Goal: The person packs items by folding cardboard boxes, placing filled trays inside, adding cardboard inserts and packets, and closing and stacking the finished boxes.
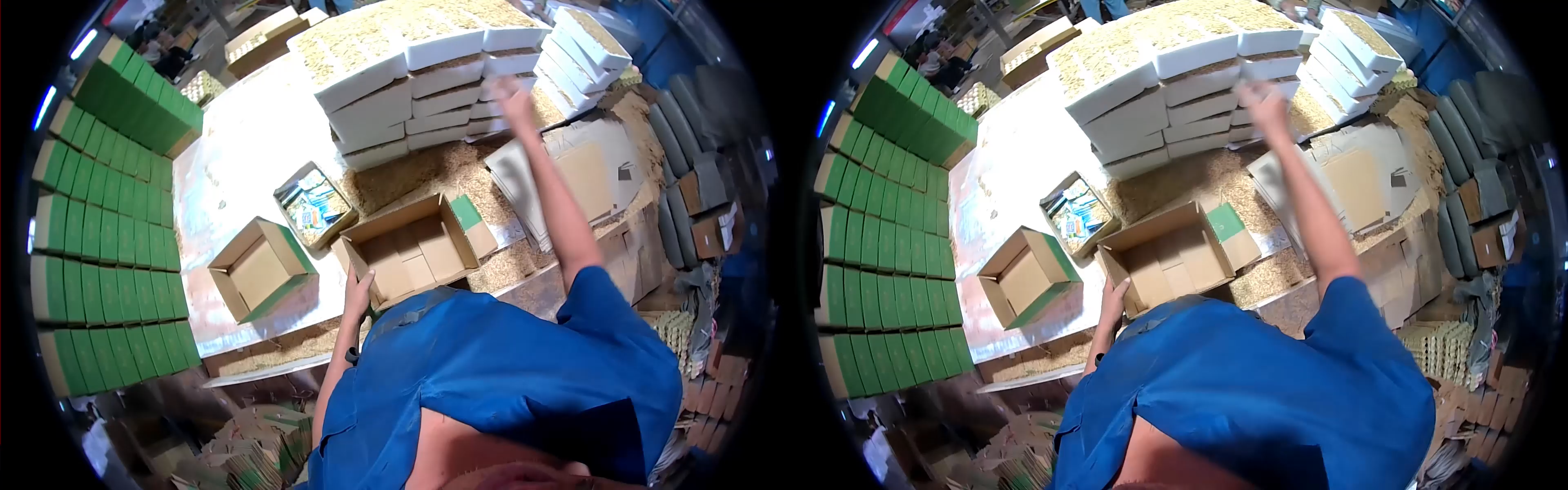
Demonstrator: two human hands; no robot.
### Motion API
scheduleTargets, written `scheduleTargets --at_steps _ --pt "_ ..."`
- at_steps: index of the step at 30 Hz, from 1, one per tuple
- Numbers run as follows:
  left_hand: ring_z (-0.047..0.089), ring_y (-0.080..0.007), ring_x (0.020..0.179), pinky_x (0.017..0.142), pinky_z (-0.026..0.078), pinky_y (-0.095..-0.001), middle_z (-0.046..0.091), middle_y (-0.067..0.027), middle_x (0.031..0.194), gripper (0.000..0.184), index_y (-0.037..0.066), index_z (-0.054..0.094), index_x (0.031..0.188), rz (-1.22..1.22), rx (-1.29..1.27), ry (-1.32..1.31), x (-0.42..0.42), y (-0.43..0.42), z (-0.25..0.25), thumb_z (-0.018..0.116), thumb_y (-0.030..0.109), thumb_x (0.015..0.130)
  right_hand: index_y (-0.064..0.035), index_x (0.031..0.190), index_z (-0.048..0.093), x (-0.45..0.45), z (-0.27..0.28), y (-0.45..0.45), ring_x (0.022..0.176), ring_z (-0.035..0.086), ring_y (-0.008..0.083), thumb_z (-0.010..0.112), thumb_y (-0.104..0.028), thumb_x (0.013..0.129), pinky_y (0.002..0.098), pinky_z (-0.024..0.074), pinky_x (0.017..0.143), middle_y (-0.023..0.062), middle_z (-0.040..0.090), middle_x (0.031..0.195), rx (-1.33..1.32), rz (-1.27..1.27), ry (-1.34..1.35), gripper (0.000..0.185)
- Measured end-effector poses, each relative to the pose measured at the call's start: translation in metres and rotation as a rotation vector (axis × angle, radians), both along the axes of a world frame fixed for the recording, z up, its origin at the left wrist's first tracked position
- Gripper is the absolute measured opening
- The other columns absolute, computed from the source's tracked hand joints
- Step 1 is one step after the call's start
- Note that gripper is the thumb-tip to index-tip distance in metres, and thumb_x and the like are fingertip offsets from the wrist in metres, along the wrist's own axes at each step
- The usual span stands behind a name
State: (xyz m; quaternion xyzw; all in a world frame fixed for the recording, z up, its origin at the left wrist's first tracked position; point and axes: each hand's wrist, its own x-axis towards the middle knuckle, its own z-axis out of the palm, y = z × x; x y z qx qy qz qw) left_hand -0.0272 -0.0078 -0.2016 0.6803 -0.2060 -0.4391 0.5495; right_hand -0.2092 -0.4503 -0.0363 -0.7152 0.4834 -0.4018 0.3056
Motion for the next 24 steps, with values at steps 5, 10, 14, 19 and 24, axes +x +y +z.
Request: scheduleTargets --at_steps 5,10,14,19,24 --pt "0.052 -0.0269 0.120 0.103 0.039 -0.0350 0.054 -0.0167 0.134 0.061 0.001 0.034 0.146 0.016 0.026 0.014 -0.004 -0.003 0.006 0.057 0.015 0.092 0.0083 0.086 0.071 -0.031 0.052 -0.221 0.065 0.062 0.0174 0.075 -0.057 0.073 0.0320 0.0478 0.054 0.0097 0.065 0.070 -0.105 -0.266 -0.052 0.067" --pt "0.053 -0.0261 0.118 0.102 0.039 -0.0348 0.055 -0.0166 0.131 0.058 0.000 0.037 0.144 0.027 -0.002 -0.037 -0.005 -0.008 0.005 0.056 0.013 0.091 -0.0066 0.098 0.067 -0.014 0.080 -0.259 0.083 0.061 0.0184 0.075 -0.060 0.070 0.0356 0.0509 0.072 0.0074 0.066 0.095 0.305 -0.152 0.113 0.061" --pt "0.052 -0.0252 0.118 0.103 0.038 -0.0344 0.056 -0.0159 0.130 0.056 0.000 0.039 0.142 0.063 -0.020 -0.018 -0.007 -0.004 0.004 0.057 0.013 0.090 -0.0181 0.103 0.065 -0.017 0.045 -0.337 0.081 0.062 0.0204 0.073 -0.046 0.075 0.0366 0.0528 0.066 0.0040 0.066 0.099 0.682 0.044 0.043 0.040" --pt "0.052 -0.0262 0.119 0.104 0.038 -0.0346 0.055 -0.0167 0.131 0.054 -0.001 0.042 0.139 0.069 -0.018 -0.053 -0.005 -0.004 -0.022 0.058 0.014 0.090 -0.0159 0.086 0.055 -0.036 0.072 -0.295 0.058 0.047 0.0104 0.083 -0.036 0.068 0.0236 0.0467 0.054 -0.0005 0.053 0.077 0.816 -0.002 -0.133 0.039" --pt "0.054 -0.0264 0.117 0.102 0.040 -0.0350 0.057 -0.0168 0.129 0.054 -0.002 0.042 0.139 0.070 -0.014 -0.016 -0.006 -0.005 -0.005 0.058 0.015 0.090 -0.0106 0.089 0.058 -0.083 0.077 -0.261 0.043 0.038 0.0081 0.083 -0.044 0.068 0.0209 0.0353 0.037 -0.0009 0.054 0.070 0.773 0.030 -0.263 0.047"
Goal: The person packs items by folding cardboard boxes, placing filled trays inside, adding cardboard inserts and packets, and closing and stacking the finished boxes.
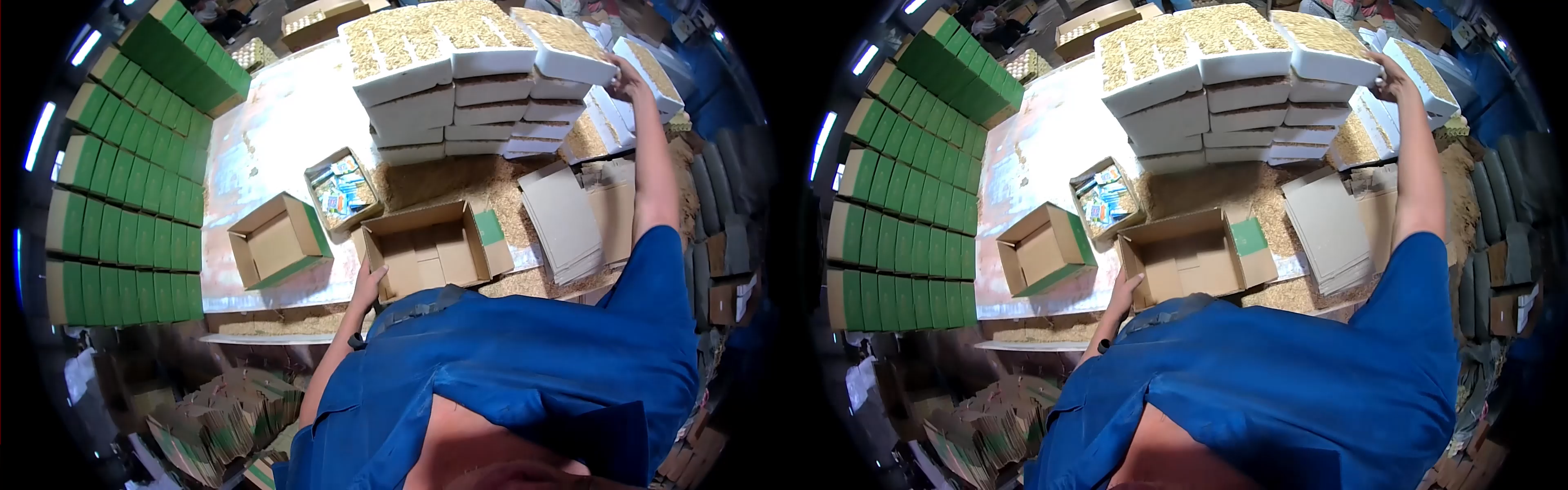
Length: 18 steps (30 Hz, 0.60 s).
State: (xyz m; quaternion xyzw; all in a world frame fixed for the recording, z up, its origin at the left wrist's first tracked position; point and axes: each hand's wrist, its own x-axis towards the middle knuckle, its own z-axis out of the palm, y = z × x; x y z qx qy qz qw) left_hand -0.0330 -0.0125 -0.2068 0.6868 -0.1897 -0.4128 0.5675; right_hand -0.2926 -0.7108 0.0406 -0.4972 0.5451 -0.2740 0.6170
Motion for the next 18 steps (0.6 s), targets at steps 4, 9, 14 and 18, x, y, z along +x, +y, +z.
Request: scheduleTargets --at_steps 4,9,14,18 --pt "0.055 -0.0259 0.116 0.102 0.040 -0.0349 0.058 -0.0166 0.128 0.053 -0.001 0.043 0.139 -0.016 -0.031 0.007 0.003 0.001 -0.006 0.058 0.015 0.090 -0.0052 0.109 0.056 -0.059 -0.026 -0.006 0.065 0.058 0.0166 0.072 -0.040 0.081 0.0298 0.0535 0.059 0.0085 0.062 0.088 0.001 0.228 -0.083 0.047" --pt "0.050 -0.0280 0.125 0.107 0.036 -0.0346 0.054 -0.0194 0.135 0.065 -0.001 0.036 0.145 -0.025 -0.058 -0.085 0.010 0.003 -0.029 0.060 0.017 0.087 -0.0009 0.126 0.052 -0.110 -0.073 0.084 0.111 0.060 0.0310 0.058 -0.026 0.093 0.0474 0.0474 0.099 0.0155 0.063 0.118 0.096 0.025 -0.481 0.042" --pt "0.054 -0.0214 0.115 0.100 0.041 -0.0332 0.057 -0.0137 0.127 0.055 -0.001 0.040 0.141 -0.022 -0.041 -0.133 0.013 0.004 -0.039 0.057 0.013 0.090 -0.0006 0.130 0.053 -0.178 -0.106 0.169 0.111 0.062 0.0264 0.056 -0.026 0.093 0.0443 0.0482 0.098 0.0138 0.063 0.124 0.040 0.033 -0.582 0.045" --pt "0.053 -0.0226 0.118 0.103 0.039 -0.0332 0.057 -0.0153 0.129 0.058 -0.003 0.039 0.141 -0.059 -0.086 -0.176 0.013 0.000 -0.030 0.058 0.015 0.089 0.0002 0.131 0.051 -0.196 -0.128 0.239 0.109 0.062 0.0247 0.060 -0.024 0.089 0.0389 0.0499 0.095 0.0149 0.063 0.123 0.122 -0.008 -0.566 0.049"
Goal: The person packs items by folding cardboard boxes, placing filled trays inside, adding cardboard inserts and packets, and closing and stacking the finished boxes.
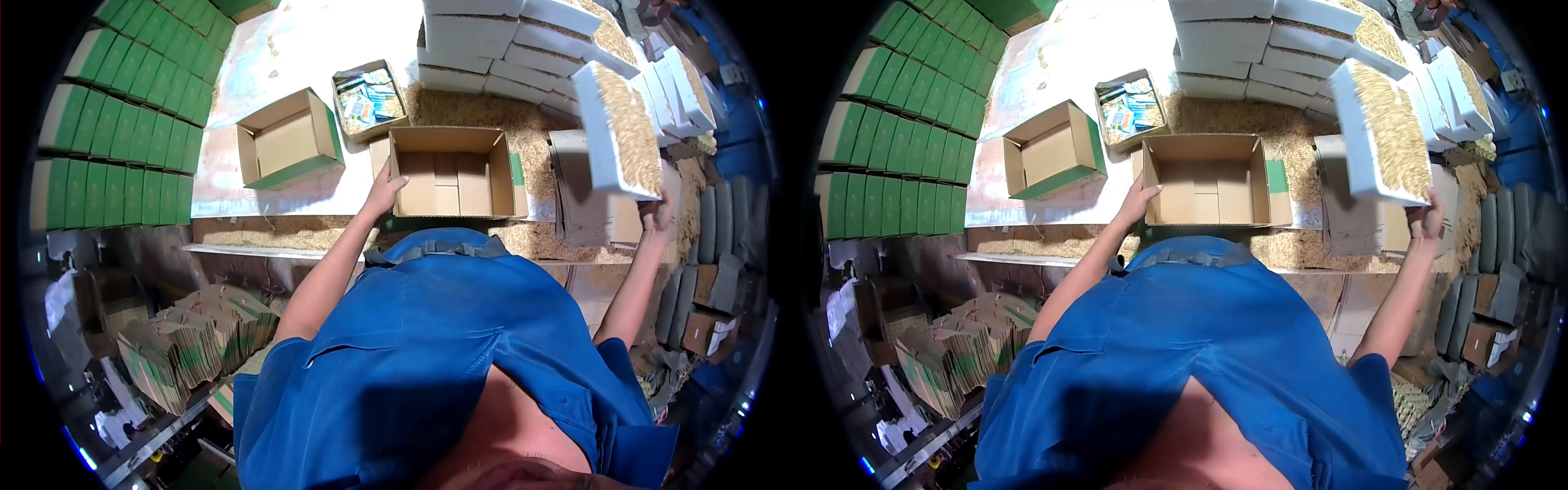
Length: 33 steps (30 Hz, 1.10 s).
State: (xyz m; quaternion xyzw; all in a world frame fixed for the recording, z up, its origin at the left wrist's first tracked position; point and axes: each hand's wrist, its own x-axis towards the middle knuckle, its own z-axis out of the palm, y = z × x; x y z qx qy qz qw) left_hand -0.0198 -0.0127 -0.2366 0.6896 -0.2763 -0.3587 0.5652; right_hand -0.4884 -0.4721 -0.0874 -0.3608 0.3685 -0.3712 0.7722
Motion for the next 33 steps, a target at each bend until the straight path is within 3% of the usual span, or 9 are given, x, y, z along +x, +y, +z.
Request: scheduleTargets --at_steps 7,11,15,20,25,26,27,29,33 --pt "0.051 -0.0275 0.125 0.107 0.036 -0.0332 0.054 -0.0206 0.135 0.072 -0.001 0.030 0.148 -0.042 0.043 -0.020 0.001 -0.003 0.021 0.061 0.017 0.085 0.0110 0.132 0.046 0.095 -0.011 0.095 0.113 0.061 0.0294 0.058 -0.021 0.082 0.0391 0.0446 0.104 0.0232 0.061 0.123 0.034 0.420 0.039 0.060" --pt "0.053 -0.0284 0.123 0.106 0.037 -0.0340 0.056 -0.0212 0.132 0.068 -0.001 0.034 0.147 -0.041 0.027 -0.017 0.001 -0.002 0.025 0.060 0.020 0.087 0.0083 0.123 0.056 0.179 0.010 0.119 0.106 0.062 0.0239 0.064 -0.024 0.070 0.0322 0.0459 0.095 0.0189 0.064 0.116 -0.128 0.728 0.188 0.062" --pt "0.054 -0.0295 0.122 0.105 0.038 -0.0349 0.057 -0.0211 0.131 0.063 0.000 0.036 0.146 -0.043 0.056 0.069 0.004 -0.001 0.012 0.056 0.028 0.092 0.0043 0.099 0.067 0.245 0.005 0.117 0.086 0.063 0.0175 0.068 -0.020 0.066 0.0279 0.0472 0.082 0.0119 0.069 0.094 -0.201 0.984 0.279 0.041" --pt "0.057 -0.0292 0.118 0.102 0.042 -0.0357 0.060 -0.0213 0.128 0.059 0.006 0.040 0.145 -0.057 0.153 -0.033 0.003 0.005 0.019 0.046 0.043 0.100 0.0039 0.106 0.069 0.303 -0.010 0.114 0.087 0.063 0.0160 0.070 -0.019 0.069 0.0277 0.0476 0.084 0.0100 0.071 0.097 -0.204 1.158 0.287 0.043" --pt "0.059 -0.0261 0.111 0.099 0.044 -0.0355 0.062 -0.0199 0.123 0.053 -0.001 0.045 0.138 -0.099 0.043 -0.031 0.007 0.018 0.003 0.041 0.038 0.103 0.0018 0.096 0.070 0.331 -0.008 0.119 0.079 0.065 0.0141 0.071 -0.016 0.074 0.0276 0.0510 0.078 0.0070 0.070 0.087 -0.175 1.102 0.368 0.028" --pt "0.058 -0.0202 0.113 0.097 0.046 -0.0328 0.060 -0.0134 0.128 0.045 -0.003 0.047 0.137 -0.006 -0.008 0.207 0.003 0.019 0.005 0.047 0.025 0.102 0.0011 0.096 0.069 0.334 -0.009 0.119 0.079 0.065 0.0139 0.071 -0.017 0.075 0.0281 0.0512 0.077 0.0064 0.070 0.088 -0.181 1.107 0.402 0.028" --pt "0.058 -0.0202 0.113 0.097 0.046 -0.0328 0.060 -0.0134 0.128 0.045 -0.003 0.047 0.137 -0.008 -0.006 0.207 0.003 0.020 0.005 0.047 0.025 0.102 0.0003 0.096 0.069 0.336 -0.006 0.120 0.079 0.064 0.0137 0.071 -0.017 0.075 0.0286 0.0514 0.077 0.0059 0.069 0.088 -0.187 1.113 0.437 0.027" --pt "0.050 -0.0246 0.124 0.107 0.036 -0.0350 0.054 -0.0192 0.135 0.064 -0.004 0.039 0.143 -0.034 0.031 0.025 0.008 0.021 0.003 0.033 0.047 0.104 -0.0001 0.097 0.068 0.339 -0.012 0.118 0.080 0.064 0.0141 0.071 -0.018 0.076 0.0295 0.0517 0.076 0.0055 0.068 0.089 -0.195 1.089 0.448 0.028" --pt "0.042 -0.0248 0.132 0.113 0.029 -0.0339 0.046 -0.0180 0.142 0.069 -0.002 0.033 0.147 0.053 0.111 0.193 0.005 0.019 0.007 0.028 0.051 0.104 0.0029 0.105 0.067 0.334 -0.020 0.126 0.086 0.066 0.0178 0.067 -0.010 0.077 0.0306 0.0528 0.083 0.0097 0.070 0.096 -0.100 0.999 0.435 0.031"
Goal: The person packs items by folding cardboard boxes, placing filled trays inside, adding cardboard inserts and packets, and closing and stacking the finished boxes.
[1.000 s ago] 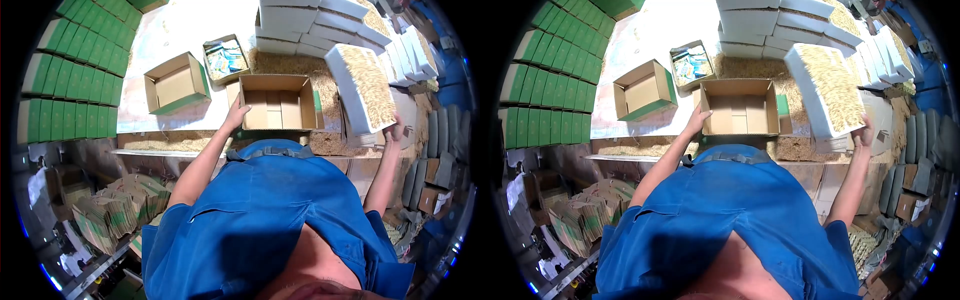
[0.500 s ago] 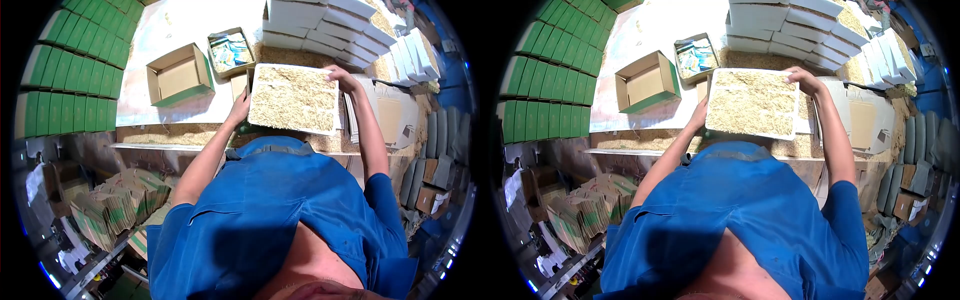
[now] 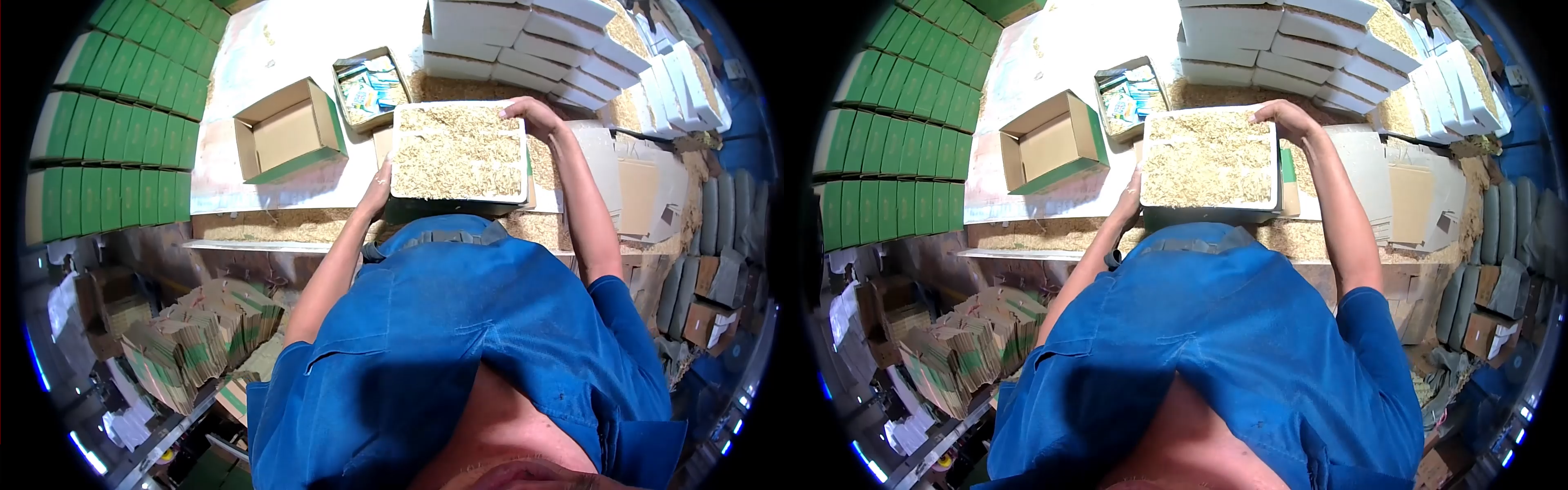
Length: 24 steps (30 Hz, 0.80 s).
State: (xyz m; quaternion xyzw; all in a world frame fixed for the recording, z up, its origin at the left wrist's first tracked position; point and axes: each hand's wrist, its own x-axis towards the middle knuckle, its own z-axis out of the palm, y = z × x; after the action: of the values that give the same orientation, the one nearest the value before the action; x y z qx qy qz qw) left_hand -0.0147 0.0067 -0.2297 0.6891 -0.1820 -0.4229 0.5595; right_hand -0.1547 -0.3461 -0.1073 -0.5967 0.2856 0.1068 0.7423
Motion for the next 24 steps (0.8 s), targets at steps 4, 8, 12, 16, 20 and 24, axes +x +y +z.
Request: scheduleTargets --at_steps 4,8,12,16,20,24 --pt "0.039 -0.0235 0.133 0.113 0.028 -0.0334 0.044 -0.0157 0.143 0.067 -0.001 0.032 0.148 -0.013 -0.017 0.038 -0.009 -0.004 0.038 0.034 0.050 0.104 0.0042 0.104 0.068 0.005 -0.014 0.036 0.074 0.063 0.0170 0.058 0.000 0.072 0.0280 0.0526 0.073 0.0098 0.069 0.087 0.029 -0.353 -0.093 0.033" --pt "0.051 -0.0184 0.113 0.101 0.039 -0.0317 0.056 -0.0103 0.126 0.059 0.000 0.040 0.144 -0.139 0.053 0.020 0.002 -0.003 0.025 0.046 0.042 0.102 0.0022 0.091 0.072 0.003 -0.050 0.055 0.061 0.059 0.0139 0.056 0.000 0.073 0.0260 0.0476 0.058 0.0060 0.068 0.074 -0.289 -0.474 -0.155 0.024" --pt "0.053 -0.0142 0.092 0.087 0.044 -0.0299 0.062 -0.0048 0.106 0.049 0.001 0.049 0.135 -0.123 0.100 -0.064 -0.002 -0.008 0.038 0.055 0.033 0.098 0.0009 0.093 0.073 -0.012 -0.038 0.075 0.074 0.066 0.0150 0.060 -0.006 0.074 0.0280 0.0517 0.071 0.0104 0.071 0.082 -0.706 -0.400 -0.194 0.024" --pt "0.059 -0.0187 0.098 0.090 0.046 -0.0328 0.064 -0.0119 0.113 0.044 -0.004 0.052 0.127 -0.044 0.088 -0.015 -0.002 -0.006 0.032 0.059 0.026 0.095 0.0036 0.093 0.071 -0.011 -0.047 0.081 0.098 0.065 0.0358 0.059 -0.007 0.071 0.0401 0.0499 0.090 0.0202 0.070 0.094 -1.085 -0.330 -0.239 0.027" --pt "0.056 -0.0141 0.081 0.074 0.048 -0.0301 0.062 -0.0045 0.094 0.031 0.001 0.056 0.116 0.003 0.122 -0.034 -0.006 -0.006 0.020 0.059 0.024 0.096 -0.0014 0.091 0.072 0.002 0.001 0.101 0.104 0.061 0.0299 0.053 0.001 0.072 0.0422 0.0469 0.093 0.0160 0.068 0.101 -1.433 0.411 0.211 0.027" --pt "0.059 -0.0180 0.096 0.083 0.048 -0.0302 0.061 -0.0100 0.109 0.046 0.000 0.050 0.133 -0.004 0.101 -0.086 -0.015 -0.019 0.041 0.056 0.030 0.098 -0.0029 0.089 0.073 -0.013 0.005 0.078 0.109 0.060 0.0270 0.056 0.000 0.072 0.0406 0.0461 0.096 0.0127 0.068 0.109 -1.376 0.035 -0.134 0.023"
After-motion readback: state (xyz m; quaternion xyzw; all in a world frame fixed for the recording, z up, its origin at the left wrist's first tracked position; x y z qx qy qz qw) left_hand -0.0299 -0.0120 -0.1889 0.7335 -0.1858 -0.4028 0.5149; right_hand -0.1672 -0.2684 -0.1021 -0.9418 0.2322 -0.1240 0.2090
